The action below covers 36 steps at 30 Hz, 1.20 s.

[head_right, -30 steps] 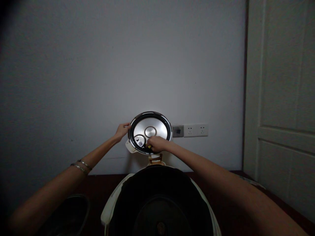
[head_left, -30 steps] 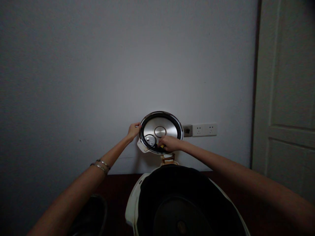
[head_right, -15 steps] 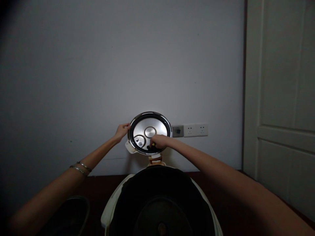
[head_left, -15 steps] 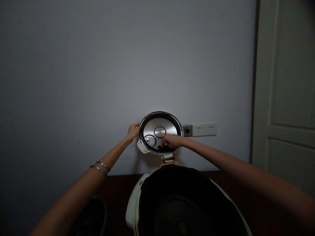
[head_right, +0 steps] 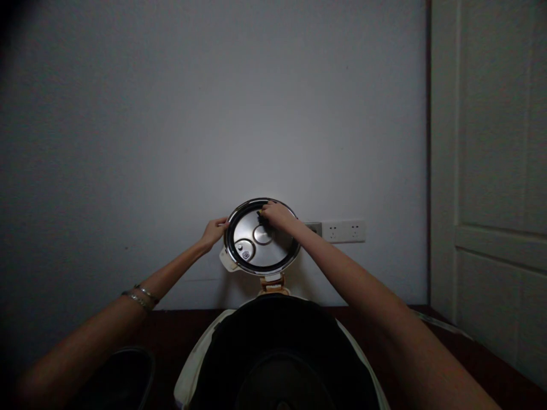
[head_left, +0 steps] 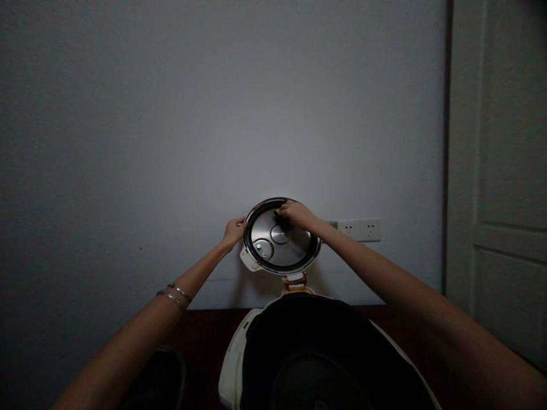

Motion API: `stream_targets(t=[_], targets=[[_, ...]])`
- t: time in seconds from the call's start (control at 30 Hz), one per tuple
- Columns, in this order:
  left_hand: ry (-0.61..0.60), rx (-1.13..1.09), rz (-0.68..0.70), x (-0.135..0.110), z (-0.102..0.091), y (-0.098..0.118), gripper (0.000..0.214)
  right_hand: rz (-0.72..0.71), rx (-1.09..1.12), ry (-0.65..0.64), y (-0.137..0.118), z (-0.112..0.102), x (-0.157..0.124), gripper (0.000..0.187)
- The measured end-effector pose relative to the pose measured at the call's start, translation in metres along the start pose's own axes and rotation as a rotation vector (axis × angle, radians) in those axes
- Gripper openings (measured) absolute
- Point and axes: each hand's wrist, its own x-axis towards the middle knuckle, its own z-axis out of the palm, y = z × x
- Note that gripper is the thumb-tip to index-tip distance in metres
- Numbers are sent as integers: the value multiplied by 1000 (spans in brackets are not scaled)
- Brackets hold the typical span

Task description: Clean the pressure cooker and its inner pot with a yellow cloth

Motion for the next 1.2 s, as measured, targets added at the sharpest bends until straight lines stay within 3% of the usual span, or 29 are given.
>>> stream_targets(t=[0.1, 0.23, 0.5, 0.73, 0.9, 1.07, 1.2], targets=[[1, -2, 2, 0, 0, -1, 33, -55, -22, 51, 0, 2, 9, 29], [-18, -16, 5, 0, -1, -2, 36, -84, -40, 14, 3, 15, 6, 25], [13, -8, 8, 2, 0, -5, 35, -41, -51, -70, -6, 26, -45, 30], [43, -17, -10, -1, 1, 1, 36, -173, 39, -203, -38, 21, -73, 26], [31, -25, 16, 1, 1, -1, 37, -85, 136, -258, -36, 9, -58, 18], [-12, -16, -1, 0, -1, -1, 37, 134, 68, -60, -12, -2, -23, 23], [-19, -29, -25, -2, -2, 0, 40, 184, 46, 74, -9, 3, 3, 31]])
